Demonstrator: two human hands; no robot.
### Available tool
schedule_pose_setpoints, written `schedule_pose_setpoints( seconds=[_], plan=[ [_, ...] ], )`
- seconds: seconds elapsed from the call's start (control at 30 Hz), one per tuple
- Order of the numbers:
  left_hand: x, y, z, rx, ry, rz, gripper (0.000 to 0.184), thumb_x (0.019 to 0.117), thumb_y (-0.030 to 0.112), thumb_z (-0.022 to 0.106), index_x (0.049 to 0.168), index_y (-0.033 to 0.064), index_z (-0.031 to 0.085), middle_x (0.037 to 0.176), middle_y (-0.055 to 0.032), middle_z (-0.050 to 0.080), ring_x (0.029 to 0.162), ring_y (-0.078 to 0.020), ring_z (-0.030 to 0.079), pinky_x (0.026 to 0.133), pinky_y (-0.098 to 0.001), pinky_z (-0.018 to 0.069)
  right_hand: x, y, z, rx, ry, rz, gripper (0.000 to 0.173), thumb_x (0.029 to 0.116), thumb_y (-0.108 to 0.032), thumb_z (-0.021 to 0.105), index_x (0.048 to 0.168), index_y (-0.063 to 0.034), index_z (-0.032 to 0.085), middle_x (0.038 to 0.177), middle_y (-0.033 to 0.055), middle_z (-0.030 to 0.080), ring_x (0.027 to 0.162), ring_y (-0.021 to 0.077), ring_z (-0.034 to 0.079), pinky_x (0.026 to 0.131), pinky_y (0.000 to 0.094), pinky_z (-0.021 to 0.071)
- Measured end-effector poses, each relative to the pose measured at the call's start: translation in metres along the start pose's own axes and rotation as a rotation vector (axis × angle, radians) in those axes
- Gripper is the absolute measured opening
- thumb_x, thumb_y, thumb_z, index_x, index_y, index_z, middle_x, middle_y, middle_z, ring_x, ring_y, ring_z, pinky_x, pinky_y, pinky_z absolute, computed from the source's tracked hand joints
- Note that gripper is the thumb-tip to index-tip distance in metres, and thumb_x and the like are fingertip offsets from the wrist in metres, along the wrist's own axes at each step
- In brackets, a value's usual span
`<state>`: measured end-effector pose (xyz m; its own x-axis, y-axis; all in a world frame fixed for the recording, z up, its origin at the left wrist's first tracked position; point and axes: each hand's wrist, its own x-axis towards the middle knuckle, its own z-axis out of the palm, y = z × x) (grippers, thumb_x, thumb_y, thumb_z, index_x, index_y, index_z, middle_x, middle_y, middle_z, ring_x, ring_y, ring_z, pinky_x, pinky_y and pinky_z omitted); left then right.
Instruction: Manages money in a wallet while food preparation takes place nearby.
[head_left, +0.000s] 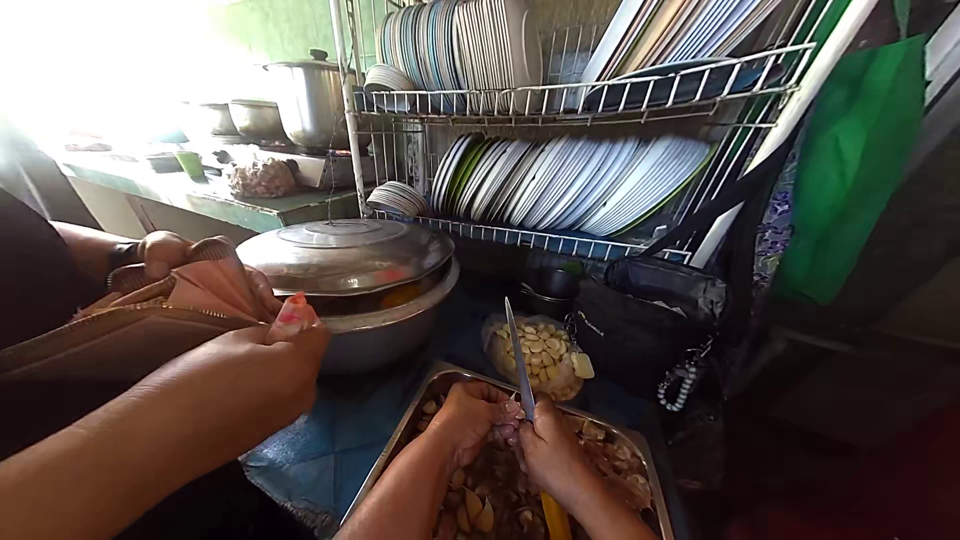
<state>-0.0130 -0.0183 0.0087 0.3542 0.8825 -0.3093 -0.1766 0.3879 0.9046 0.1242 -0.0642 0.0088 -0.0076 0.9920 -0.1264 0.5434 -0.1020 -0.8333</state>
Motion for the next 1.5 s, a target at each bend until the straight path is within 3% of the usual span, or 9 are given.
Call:
schedule_pose_setpoints(
  seconds=[0.23,0.33,0.43,0.53,0.77,0.93,1.27,1.33,1.5],
  plan=[
    [0.005,-0.005,-0.001,0.071,0.044,0.037,0.014,0.0923,-0.005,0.07,0.105,-0.0057,0.065,0.088,-0.0099,0.068,0.07,-0.0135,0.067,0.069,-0.0263,0.0599,0.002,0.003,0.002,-0.013,-0.002,0.059,0.028,0.1069,-0.009,0.039,0.133,-0.0006,0.042,0.093,0.0093,0.059,0.068,0.0177,0.063,0.065,0.0354,0.0567],
    [0.004,-0.006,0.002,0.162,0.084,0.099,0.009,0.0913,-0.003,0.072,0.098,-0.0045,0.066,0.085,-0.0096,0.069,0.07,-0.0131,0.068,0.069,-0.0263,0.0603,0.001,0.0,0.001,-0.062,-0.023,0.113,0.028,0.1086,-0.011,0.036,0.135,-0.0002,0.039,0.095,0.0102,0.06,0.069,0.0185,0.064,0.067,0.0362,0.0569],
    [0.006,-0.007,-0.001,0.235,0.004,0.145,0.01,0.0931,0.002,0.072,0.1,-0.0037,0.069,0.086,-0.0072,0.07,0.072,-0.0105,0.067,0.073,-0.0253,0.0588,0.001,0.001,0.0,-0.042,-0.017,0.106,0.027,0.1087,-0.01,0.038,0.133,-0.0005,0.04,0.094,0.0098,0.059,0.068,0.0177,0.063,0.066,0.0352,0.0567],
    [0.006,-0.006,-0.003,0.26,-0.051,0.145,0.013,0.0889,-0.004,0.073,0.101,-0.0039,0.068,0.089,-0.0078,0.069,0.077,-0.0116,0.066,0.076,-0.0266,0.0578,0.002,0.001,-0.002,-0.027,-0.045,0.103,0.023,0.1084,-0.01,0.039,0.129,-0.0011,0.042,0.093,0.0093,0.059,0.067,0.0169,0.063,0.066,0.0344,0.0568],
    [0.004,0.0,-0.006,0.257,-0.056,0.041,0.009,0.0903,-0.005,0.07,0.099,-0.0035,0.068,0.083,-0.0071,0.068,0.07,-0.0118,0.066,0.071,-0.0254,0.0582,0.004,0.001,-0.005,-0.067,0.024,0.154,0.027,0.1081,-0.01,0.039,0.132,0.0002,0.045,0.095,0.0117,0.062,0.073,0.0203,0.066,0.071,0.0375,0.0568],
    [0.003,0.002,-0.007,0.153,-0.049,-0.029,0.01,0.0934,-0.006,0.066,0.103,-0.0039,0.066,0.085,-0.0079,0.068,0.071,-0.0123,0.067,0.072,-0.0248,0.0589,0.004,0.002,-0.008,-0.044,0.037,0.176,0.026,0.1083,-0.01,0.039,0.132,0.0003,0.044,0.092,0.0111,0.061,0.069,0.0192,0.064,0.067,0.0361,0.0563],
    [0.005,0.0,-0.007,0.15,0.027,0.041,0.008,0.0934,-0.006,0.065,0.101,-0.0041,0.064,0.082,-0.0079,0.066,0.068,-0.0115,0.065,0.068,-0.0235,0.0578,0.006,0.003,-0.008,-0.022,0.105,0.195,0.027,0.107,-0.009,0.04,0.131,0.0008,0.045,0.093,0.0124,0.063,0.071,0.0217,0.065,0.069,0.039,0.0566],
    [0.006,0.0,-0.009,0.206,0.053,0.061,0.007,0.0945,-0.005,0.064,0.102,-0.0035,0.064,0.082,-0.0074,0.066,0.068,-0.0109,0.065,0.067,-0.0231,0.0569,0.008,0.006,-0.01,-0.005,0.125,0.215,0.026,0.1072,-0.009,0.04,0.132,0.0005,0.044,0.093,0.0119,0.063,0.068,0.0206,0.065,0.065,0.038,0.0565],
    [0.007,0.0,-0.011,0.298,0.002,0.089,0.011,0.0954,-0.003,0.066,0.106,-0.0044,0.066,0.092,-0.009,0.067,0.075,-0.011,0.068,0.074,-0.0241,0.0594,0.005,0.001,-0.011,-0.085,-0.031,0.288,0.036,0.1061,-0.013,0.044,0.14,-0.0046,0.035,0.098,0.0121,0.062,0.067,0.0196,0.064,0.064,0.0369,0.0556]
  ],
)
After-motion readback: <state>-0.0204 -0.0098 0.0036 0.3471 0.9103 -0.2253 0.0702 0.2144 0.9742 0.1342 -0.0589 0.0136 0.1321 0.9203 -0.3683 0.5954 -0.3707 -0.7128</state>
